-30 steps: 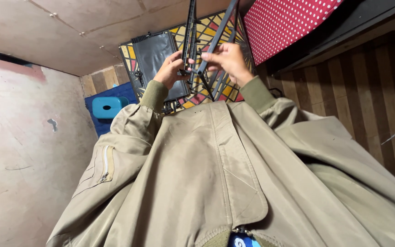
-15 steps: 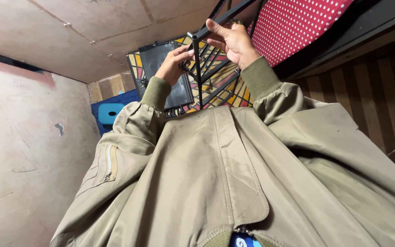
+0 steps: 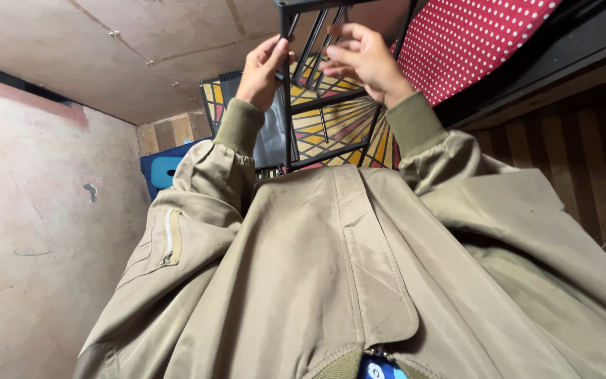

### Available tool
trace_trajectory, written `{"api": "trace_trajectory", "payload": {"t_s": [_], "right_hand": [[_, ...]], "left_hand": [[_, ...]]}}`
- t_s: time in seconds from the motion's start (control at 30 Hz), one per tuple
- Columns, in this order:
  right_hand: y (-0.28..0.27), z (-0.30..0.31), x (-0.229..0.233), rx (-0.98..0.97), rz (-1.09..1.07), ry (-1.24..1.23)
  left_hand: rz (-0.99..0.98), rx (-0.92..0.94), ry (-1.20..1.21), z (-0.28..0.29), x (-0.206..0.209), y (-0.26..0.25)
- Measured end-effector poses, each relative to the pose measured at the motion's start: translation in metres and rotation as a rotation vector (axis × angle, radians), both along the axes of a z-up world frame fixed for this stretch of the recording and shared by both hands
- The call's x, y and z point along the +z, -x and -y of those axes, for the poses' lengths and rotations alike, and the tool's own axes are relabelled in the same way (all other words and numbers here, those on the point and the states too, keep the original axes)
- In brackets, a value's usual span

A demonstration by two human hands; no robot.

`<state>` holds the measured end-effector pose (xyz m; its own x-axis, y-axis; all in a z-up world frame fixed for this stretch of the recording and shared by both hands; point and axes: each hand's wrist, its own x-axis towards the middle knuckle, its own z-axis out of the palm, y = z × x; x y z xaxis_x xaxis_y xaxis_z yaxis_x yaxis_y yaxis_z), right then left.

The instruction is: The person assembles a black metal frame by connecting rods and corner pieces on a patterned table. They insert rods into joints and secure the structure, working with multiple frame components.

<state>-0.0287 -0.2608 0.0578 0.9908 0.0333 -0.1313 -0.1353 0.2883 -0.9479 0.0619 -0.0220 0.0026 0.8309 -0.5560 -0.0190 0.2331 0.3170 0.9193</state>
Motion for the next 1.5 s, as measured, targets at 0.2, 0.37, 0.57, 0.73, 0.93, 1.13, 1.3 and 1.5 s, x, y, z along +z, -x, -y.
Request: {"api": "trace_trajectory", "payload": {"t_s": [0.2,0.37,0.57,0.73,0.93,1.13,1.3,1.5], "right_hand": [[0.023,0.001,-0.055,-0.261,0.317,0.723],[0.023,-0.015,-0.076,-0.318,0.206,0.786],[0.006,-0.026,-0.091,-0.136,-0.311,-0.138],[0.004,0.022,-0.09,-0.169,-0.17,-0.337],[0.021,0.006,-0.091,-0.072,-0.218,-0.032],[0.051,-0.049,-0.108,0.01,-0.068,0.072],[0.025,-0.044,-0.069,-0.167,-0.018,0.016],[0.003,-0.007,-0.017,-0.079,0.01,-0.49]], "left_hand": [[0.057,0.014,0.071,-0.018,0.017,-0.032],[0.021,-0.036,0.164,-0.025,0.03,-0.036],[0.029,-0.047,0.183,-0.024,0.022,-0.04],[0.04,0.011,0.19,-0.033,0.012,-0.049],[-0.05,0.04,0.281,-0.051,0.002,-0.039],[-0.061,0.032,0.229,-0.054,-0.025,-0.027],[-0.011,0.038,0.172,-0.032,-0.046,-0.014],[-0.072,-0.068,0.098,-0.009,-0.037,0.026]]}}
